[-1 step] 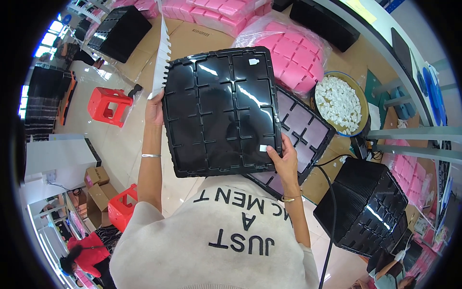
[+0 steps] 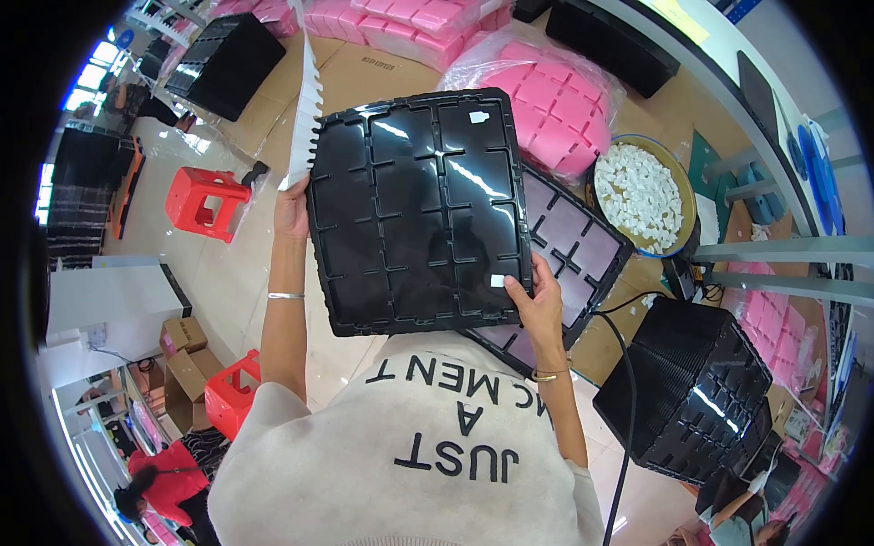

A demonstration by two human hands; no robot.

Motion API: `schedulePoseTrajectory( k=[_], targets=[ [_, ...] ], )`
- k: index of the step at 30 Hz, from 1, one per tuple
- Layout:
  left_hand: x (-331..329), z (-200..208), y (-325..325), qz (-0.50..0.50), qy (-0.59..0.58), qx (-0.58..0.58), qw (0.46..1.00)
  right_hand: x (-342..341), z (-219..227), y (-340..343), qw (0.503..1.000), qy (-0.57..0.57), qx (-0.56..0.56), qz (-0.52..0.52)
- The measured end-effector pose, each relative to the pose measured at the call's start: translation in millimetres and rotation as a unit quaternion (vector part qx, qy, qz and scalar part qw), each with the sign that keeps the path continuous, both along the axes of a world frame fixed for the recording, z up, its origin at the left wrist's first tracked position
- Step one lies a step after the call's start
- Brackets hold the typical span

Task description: The person applies adhesive pads onto a black plastic tray, presses a pink foam insert into the tray, and handles and stacks the plastic trays.

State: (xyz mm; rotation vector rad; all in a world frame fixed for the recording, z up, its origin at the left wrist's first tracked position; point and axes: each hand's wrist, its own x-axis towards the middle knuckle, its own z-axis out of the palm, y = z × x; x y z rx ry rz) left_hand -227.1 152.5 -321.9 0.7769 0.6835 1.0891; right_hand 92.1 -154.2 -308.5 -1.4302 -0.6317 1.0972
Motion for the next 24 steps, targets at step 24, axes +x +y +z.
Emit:
schedulePoseTrajectory(
  k=[24],
  targets=[
    [18, 11, 7, -0.022, -0.032, 0.016, 0.999, 15, 6, 1, 0.993, 0.106, 0.014, -0.044]
  ],
)
